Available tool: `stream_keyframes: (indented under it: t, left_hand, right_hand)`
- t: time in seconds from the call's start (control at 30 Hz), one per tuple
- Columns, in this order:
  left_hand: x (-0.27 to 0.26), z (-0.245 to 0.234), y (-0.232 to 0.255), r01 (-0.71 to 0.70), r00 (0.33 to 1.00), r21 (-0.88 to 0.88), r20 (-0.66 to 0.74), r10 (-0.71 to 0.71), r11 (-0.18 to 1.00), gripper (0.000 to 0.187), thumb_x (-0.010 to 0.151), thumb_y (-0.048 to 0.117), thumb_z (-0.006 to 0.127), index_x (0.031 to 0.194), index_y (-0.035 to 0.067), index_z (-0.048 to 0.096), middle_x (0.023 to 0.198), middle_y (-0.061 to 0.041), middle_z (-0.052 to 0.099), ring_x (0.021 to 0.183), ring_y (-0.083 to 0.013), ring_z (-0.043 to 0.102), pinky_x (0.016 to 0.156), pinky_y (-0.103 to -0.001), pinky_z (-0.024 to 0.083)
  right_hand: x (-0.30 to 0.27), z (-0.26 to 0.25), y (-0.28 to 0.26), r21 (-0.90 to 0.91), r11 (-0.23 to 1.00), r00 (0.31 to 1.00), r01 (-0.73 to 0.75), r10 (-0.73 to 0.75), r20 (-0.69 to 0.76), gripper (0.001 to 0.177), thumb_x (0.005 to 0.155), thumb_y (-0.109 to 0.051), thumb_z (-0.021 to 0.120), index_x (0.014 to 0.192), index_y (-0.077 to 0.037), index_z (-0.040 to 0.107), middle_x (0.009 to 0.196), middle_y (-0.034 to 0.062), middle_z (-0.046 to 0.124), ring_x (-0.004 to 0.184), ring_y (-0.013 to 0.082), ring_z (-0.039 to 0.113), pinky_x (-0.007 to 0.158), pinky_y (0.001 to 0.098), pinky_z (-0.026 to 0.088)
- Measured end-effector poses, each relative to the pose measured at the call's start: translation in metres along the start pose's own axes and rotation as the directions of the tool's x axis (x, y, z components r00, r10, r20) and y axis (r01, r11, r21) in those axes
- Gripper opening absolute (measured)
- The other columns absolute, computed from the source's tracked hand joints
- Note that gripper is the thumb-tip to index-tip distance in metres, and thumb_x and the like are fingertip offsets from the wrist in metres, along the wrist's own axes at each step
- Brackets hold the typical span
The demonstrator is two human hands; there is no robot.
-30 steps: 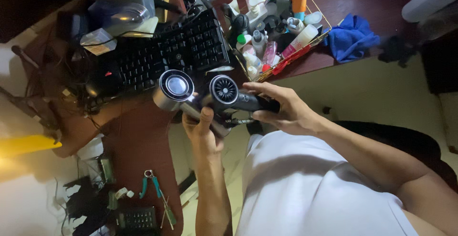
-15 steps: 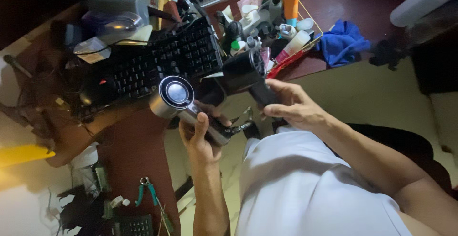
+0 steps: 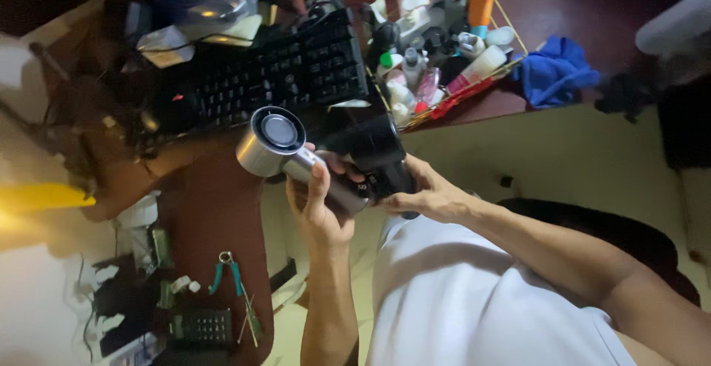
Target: The person cleans a cluttered desk surface using a blue cloth and a spray bottle. They first handle and compare two hair dryers, then spray the desk and wipe it down. The person also picks up and wipes a small black electronic device before placing it back on the desk.
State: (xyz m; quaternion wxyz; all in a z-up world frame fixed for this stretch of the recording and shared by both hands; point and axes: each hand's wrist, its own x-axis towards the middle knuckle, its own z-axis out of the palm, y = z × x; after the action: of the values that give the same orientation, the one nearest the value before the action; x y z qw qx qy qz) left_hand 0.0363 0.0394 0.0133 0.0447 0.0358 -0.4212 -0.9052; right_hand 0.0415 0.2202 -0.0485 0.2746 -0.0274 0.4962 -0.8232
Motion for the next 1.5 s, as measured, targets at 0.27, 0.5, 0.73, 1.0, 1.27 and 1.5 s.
stream_keyframes:
  t: [0.27, 0.5, 0.73, 1.0, 1.27, 1.5]
  left_hand:
    - [-0.006, -0.031, 0.011, -0.032, 0.991, 0.122, -0.122, 0.047, 0.992, 0.036, 0.097, 0.015, 0.073, 0.124, 0.005, 0.051, 0.099, -0.010, 0.067, 0.080, -0.0264, 0.069, 0.074, -0.046, 0.060]
    - [-0.017, -0.062, 0.029, -0.056, 0.997, 0.086, -0.046, 0.061, 0.995, 0.029, 0.099, 0.011, 0.072, 0.122, 0.005, 0.055, 0.103, -0.011, 0.069, 0.083, -0.0237, 0.071, 0.077, -0.039, 0.059]
    - [-0.029, -0.087, 0.063, -0.104, 0.987, 0.336, -0.083, 0.140, 0.936, 0.034, 0.095, 0.004, 0.069, 0.128, 0.002, 0.060, 0.109, -0.009, 0.071, 0.089, -0.0158, 0.069, 0.081, -0.031, 0.058]
    - [-0.050, -0.114, 0.105, -0.104, 0.964, 0.758, -0.083, 0.253, 0.644, 0.031, 0.092, 0.016, 0.078, 0.118, 0.002, 0.068, 0.094, -0.003, 0.069, 0.083, -0.0084, 0.061, 0.075, -0.024, 0.050]
    - [-0.050, -0.133, 0.117, -0.134, 0.981, 0.485, -0.061, 0.186, 0.864, 0.032, 0.101, 0.018, 0.062, 0.127, -0.002, 0.066, 0.112, -0.006, 0.066, 0.100, -0.0135, 0.057, 0.089, -0.027, 0.045]
    - [-0.042, -0.139, 0.110, -0.166, 0.982, 0.446, -0.005, 0.188, 0.880, 0.039, 0.105, 0.019, 0.049, 0.130, -0.005, 0.066, 0.129, -0.010, 0.068, 0.121, -0.0171, 0.060, 0.111, -0.030, 0.043]
  right_hand:
    - [-0.004, -0.019, -0.001, -0.187, 0.982, 0.997, 0.014, -0.027, -0.067, 0.041, 0.081, 0.005, 0.079, 0.117, 0.002, 0.060, 0.091, 0.0105, 0.071, 0.073, 0.0142, 0.068, 0.063, 0.0326, 0.059]
    - [-0.002, -0.029, -0.016, -0.222, 0.962, 0.986, 0.159, -0.165, -0.005, 0.035, 0.086, 0.004, 0.078, 0.118, 0.005, 0.064, 0.098, 0.0129, 0.073, 0.078, 0.0172, 0.068, 0.068, 0.0323, 0.058]
    - [0.013, 0.012, -0.005, -0.142, 0.965, 0.972, 0.219, -0.204, 0.115, 0.047, 0.086, -0.002, 0.075, 0.129, -0.002, 0.056, 0.103, 0.0105, 0.072, 0.087, 0.0126, 0.069, 0.076, 0.0274, 0.059]
    - [0.035, 0.076, 0.025, -0.350, 0.934, 0.997, 0.073, -0.056, 0.060, 0.041, 0.083, 0.002, 0.075, 0.121, -0.002, 0.059, 0.091, 0.0072, 0.068, 0.078, 0.0120, 0.065, 0.068, 0.0294, 0.058]
    - [0.038, 0.096, 0.043, -0.267, 0.964, 1.000, 0.016, -0.015, 0.006, 0.034, 0.084, 0.002, 0.074, 0.113, -0.003, 0.058, 0.087, 0.0078, 0.069, 0.074, 0.0132, 0.062, 0.065, 0.0319, 0.056]
    - [0.037, 0.094, 0.050, -0.325, 0.944, 0.993, -0.066, 0.030, -0.115, 0.039, 0.081, 0.002, 0.077, 0.116, -0.004, 0.060, 0.093, 0.0071, 0.070, 0.078, 0.0141, 0.067, 0.071, 0.0334, 0.060]
